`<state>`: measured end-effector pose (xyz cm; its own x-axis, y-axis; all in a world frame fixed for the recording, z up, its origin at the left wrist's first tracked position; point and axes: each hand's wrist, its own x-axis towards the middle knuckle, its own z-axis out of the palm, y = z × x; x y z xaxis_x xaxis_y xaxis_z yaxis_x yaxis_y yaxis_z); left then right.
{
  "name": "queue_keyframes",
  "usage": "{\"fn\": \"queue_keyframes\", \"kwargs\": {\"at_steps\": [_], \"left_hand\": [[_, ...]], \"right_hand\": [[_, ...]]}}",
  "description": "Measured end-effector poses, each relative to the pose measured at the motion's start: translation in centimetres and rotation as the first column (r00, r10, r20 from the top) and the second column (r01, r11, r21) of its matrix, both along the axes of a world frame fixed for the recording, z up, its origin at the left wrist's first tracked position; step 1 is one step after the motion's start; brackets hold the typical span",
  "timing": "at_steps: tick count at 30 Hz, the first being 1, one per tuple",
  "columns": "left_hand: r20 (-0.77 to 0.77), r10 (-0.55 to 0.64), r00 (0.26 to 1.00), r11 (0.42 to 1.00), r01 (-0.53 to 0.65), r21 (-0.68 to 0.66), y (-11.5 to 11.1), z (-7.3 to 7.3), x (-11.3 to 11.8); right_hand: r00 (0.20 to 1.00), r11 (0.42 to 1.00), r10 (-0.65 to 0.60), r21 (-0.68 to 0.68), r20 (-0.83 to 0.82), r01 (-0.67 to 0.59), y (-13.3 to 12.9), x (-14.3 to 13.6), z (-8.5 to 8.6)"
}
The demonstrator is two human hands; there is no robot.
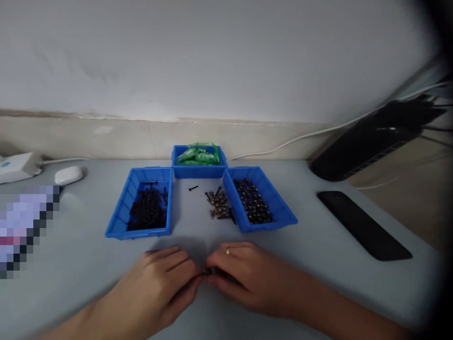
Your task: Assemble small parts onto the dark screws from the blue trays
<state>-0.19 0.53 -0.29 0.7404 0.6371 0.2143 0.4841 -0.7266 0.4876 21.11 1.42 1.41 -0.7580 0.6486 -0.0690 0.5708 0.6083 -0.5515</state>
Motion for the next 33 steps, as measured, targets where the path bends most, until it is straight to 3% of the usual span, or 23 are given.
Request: {"fn": "queue_keyframes", "kwargs": {"at_steps": [7, 29, 33], "left_hand": [[0.027, 0.009, 1.000, 1.000, -0.009, -0.030, 0.0, -0.3, -0.2], [0.027, 0.075, 0.997, 0.997, -0.074, -0.022, 0.2, 0.2, -0.4], [0.036, 0.099, 0.994, 0.994, -0.097, -0.056, 0.3, 0.2, -0.5]], "right_hand": [[0.999, 0.999, -0.027, 0.033, -0.042, 0.028, -0.1, -0.2, -0.1], [0.997, 0.995, -0.040, -0.092, -0.067, 0.034, 1.5, -1.3, 0.5], [0.982, 0.984, -0.114, -0.155, -0.151, 0.090, 1.6, -1.5, 0.1]]}}
